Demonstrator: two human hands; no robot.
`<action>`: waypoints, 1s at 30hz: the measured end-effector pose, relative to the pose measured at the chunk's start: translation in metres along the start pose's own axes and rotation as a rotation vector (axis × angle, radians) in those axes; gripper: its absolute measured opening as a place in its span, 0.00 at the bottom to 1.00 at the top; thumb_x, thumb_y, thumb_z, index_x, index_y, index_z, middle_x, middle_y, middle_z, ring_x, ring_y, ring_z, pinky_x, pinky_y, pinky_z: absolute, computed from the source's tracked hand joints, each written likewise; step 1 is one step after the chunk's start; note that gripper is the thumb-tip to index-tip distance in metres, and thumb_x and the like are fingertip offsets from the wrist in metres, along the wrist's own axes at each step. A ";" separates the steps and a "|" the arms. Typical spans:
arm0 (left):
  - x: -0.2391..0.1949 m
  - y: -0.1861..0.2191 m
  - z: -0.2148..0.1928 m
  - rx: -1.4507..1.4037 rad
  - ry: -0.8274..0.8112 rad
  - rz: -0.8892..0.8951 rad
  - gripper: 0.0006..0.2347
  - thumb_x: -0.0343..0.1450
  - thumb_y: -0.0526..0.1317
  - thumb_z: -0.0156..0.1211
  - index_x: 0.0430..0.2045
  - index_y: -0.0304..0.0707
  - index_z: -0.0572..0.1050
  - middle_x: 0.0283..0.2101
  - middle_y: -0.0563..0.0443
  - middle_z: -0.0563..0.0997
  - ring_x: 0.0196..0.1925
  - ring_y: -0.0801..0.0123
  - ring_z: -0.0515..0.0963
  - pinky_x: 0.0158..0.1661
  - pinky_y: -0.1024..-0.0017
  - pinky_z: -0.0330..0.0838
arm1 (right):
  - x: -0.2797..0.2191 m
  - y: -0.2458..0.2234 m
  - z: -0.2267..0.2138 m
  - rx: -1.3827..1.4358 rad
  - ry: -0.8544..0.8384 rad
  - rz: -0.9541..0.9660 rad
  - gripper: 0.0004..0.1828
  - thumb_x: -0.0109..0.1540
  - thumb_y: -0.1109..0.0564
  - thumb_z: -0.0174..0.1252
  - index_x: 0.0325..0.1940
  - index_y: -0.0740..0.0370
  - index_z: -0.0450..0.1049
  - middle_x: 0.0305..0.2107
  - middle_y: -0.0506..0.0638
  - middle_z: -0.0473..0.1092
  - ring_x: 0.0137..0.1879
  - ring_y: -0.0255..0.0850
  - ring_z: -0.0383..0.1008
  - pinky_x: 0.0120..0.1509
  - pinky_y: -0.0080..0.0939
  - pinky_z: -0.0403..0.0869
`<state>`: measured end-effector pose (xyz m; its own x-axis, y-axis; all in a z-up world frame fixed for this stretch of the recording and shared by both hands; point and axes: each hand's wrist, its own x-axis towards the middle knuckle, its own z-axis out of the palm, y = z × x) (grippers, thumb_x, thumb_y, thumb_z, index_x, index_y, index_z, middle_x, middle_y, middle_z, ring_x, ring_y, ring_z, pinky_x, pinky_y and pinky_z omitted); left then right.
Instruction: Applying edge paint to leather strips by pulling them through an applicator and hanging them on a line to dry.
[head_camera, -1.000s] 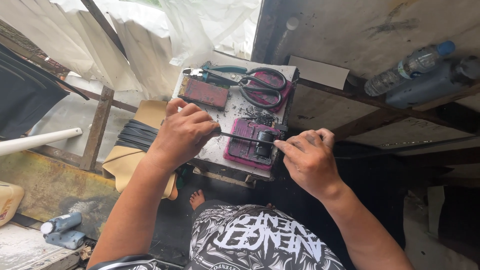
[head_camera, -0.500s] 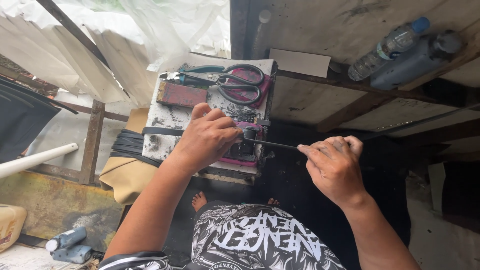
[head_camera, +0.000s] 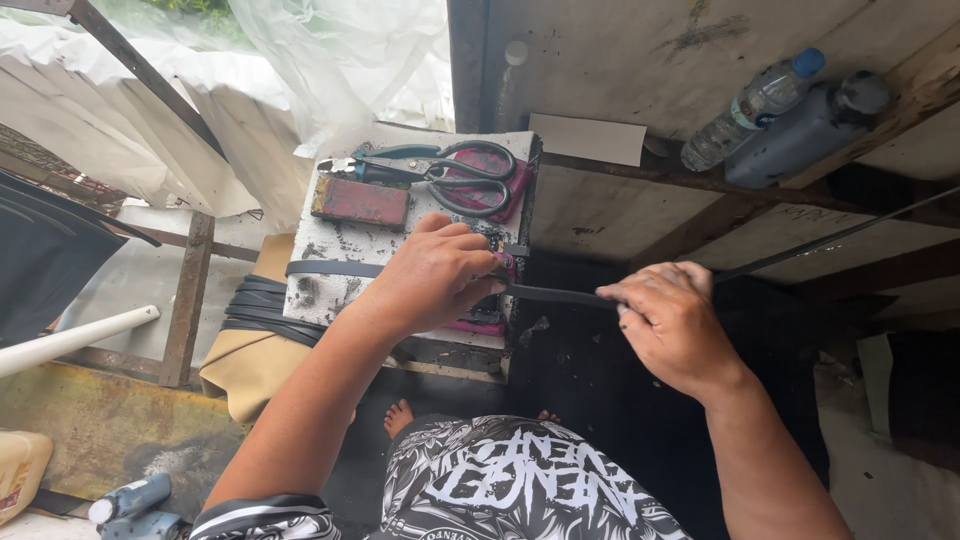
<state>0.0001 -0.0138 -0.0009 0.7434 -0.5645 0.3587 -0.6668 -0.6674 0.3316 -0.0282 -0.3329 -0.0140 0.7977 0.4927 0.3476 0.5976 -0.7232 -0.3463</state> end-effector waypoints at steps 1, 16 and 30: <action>0.001 0.001 -0.001 0.002 0.003 0.000 0.05 0.65 0.41 0.73 0.25 0.44 0.82 0.26 0.55 0.82 0.35 0.67 0.79 0.48 0.65 0.64 | 0.007 -0.006 0.000 -0.001 0.001 -0.003 0.11 0.61 0.63 0.56 0.43 0.56 0.82 0.32 0.46 0.77 0.48 0.43 0.76 0.63 0.56 0.61; -0.077 -0.057 -0.057 -0.198 -0.023 -0.354 0.12 0.65 0.46 0.73 0.39 0.49 0.84 0.32 0.53 0.86 0.39 0.56 0.82 0.54 0.63 0.69 | 0.060 -0.049 0.028 -0.124 -0.047 -0.247 0.09 0.63 0.61 0.57 0.43 0.53 0.81 0.30 0.42 0.74 0.46 0.36 0.73 0.62 0.49 0.60; -0.102 -0.079 -0.042 0.258 0.136 -0.292 0.03 0.67 0.46 0.72 0.31 0.62 0.84 0.31 0.72 0.83 0.42 0.81 0.79 0.62 0.66 0.59 | 0.057 -0.050 0.062 -0.243 0.053 -0.407 0.15 0.58 0.63 0.65 0.48 0.50 0.81 0.29 0.44 0.73 0.44 0.38 0.70 0.61 0.57 0.58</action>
<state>-0.0249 0.1172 -0.0269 0.8740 -0.2755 0.4002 -0.3811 -0.8997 0.2128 -0.0074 -0.2386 -0.0303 0.4933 0.7387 0.4594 0.8196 -0.5716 0.0389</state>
